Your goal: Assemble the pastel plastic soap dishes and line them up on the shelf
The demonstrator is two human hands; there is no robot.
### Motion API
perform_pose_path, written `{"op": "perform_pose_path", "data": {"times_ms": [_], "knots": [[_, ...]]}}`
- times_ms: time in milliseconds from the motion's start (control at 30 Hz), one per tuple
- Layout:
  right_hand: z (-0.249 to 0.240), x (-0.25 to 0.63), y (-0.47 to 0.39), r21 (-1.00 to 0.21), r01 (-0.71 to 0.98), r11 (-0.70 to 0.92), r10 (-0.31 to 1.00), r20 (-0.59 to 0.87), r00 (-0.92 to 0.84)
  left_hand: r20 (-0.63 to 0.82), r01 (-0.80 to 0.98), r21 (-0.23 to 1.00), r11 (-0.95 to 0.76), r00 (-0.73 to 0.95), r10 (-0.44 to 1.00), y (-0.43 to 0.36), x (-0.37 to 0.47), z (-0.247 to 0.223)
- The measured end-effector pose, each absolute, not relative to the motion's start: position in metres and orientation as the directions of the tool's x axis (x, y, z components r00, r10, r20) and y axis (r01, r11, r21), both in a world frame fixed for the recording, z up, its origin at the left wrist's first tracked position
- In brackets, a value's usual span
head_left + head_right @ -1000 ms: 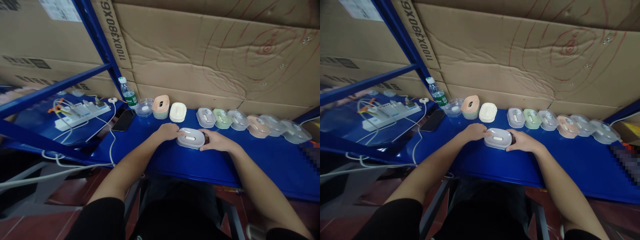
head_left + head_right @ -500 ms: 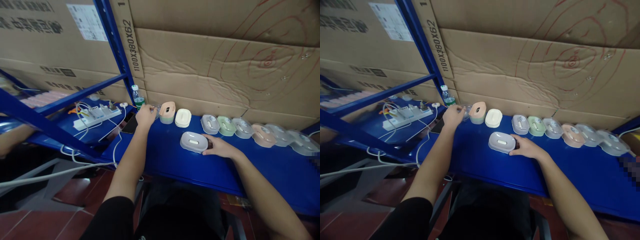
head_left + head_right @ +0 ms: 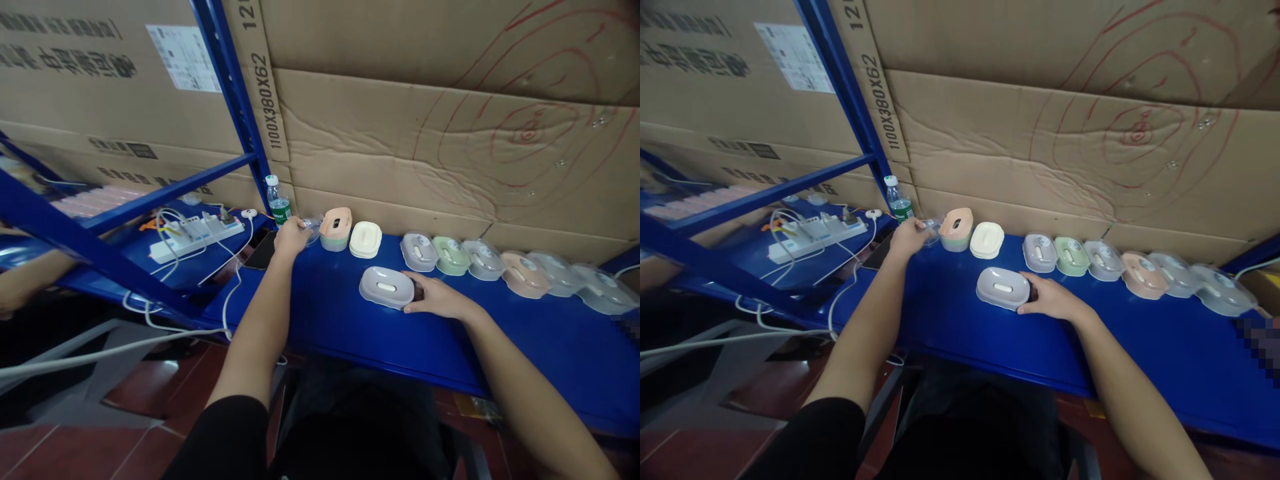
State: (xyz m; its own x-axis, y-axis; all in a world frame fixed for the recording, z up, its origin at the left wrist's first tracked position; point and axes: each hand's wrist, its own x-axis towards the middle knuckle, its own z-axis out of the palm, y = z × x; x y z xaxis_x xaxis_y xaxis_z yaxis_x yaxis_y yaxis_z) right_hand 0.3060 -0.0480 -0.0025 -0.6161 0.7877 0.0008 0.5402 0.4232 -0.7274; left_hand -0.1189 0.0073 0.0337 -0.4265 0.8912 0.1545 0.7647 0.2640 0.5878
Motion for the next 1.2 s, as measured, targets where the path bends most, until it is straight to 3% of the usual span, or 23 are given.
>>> {"op": "perform_pose_path", "data": {"times_ms": [200,367,500,633,733,800,933,1100,1200], "knots": [[-0.002,0.306,-0.048,-0.728,0.544,0.417,0.785,-0.014,-0.620,0.355,0.721,0.672,0.168,-0.513,0.781,0.004,-0.119,0.037],[0.000,0.306,-0.048,-0.664,0.620,0.419,0.801,-0.051,-0.597,0.547,0.580,0.791,-0.194,-0.529,0.649,0.001,-0.099,0.043],[0.007,0.304,-0.050,-0.600,0.665,0.444,0.821,-0.024,-0.570,0.451,0.240,0.892,-0.384,-0.413,0.791,-0.003,-0.062,0.046],[0.018,0.306,-0.055,-0.587,0.685,0.431,0.895,0.182,-0.407,0.273,0.074,0.960,-0.269,-0.055,0.960,-0.018,-0.021,0.041],[0.023,0.306,-0.059,-0.613,0.631,0.476,0.879,0.301,-0.370,0.167,0.111,0.974,-0.197,0.233,0.958,-0.032,0.001,0.033],[0.022,0.304,-0.059,-0.601,0.625,0.498,0.866,0.315,-0.388,0.116,0.152,0.973,-0.176,0.338,0.934,-0.037,0.011,0.028],[0.016,0.300,-0.057,-0.599,0.626,0.500,0.866,0.319,-0.386,0.122,0.266,0.939,-0.218,0.334,0.934,-0.037,0.017,0.018],[0.009,0.300,-0.052,-0.637,0.587,0.499,0.865,0.320,-0.388,0.210,0.542,0.760,-0.358,0.316,0.925,-0.037,0.012,0.020],[0.004,0.304,-0.046,-0.695,0.547,0.467,0.876,0.280,-0.392,0.200,0.616,0.684,-0.390,0.356,0.913,-0.039,0.012,0.023]]}}
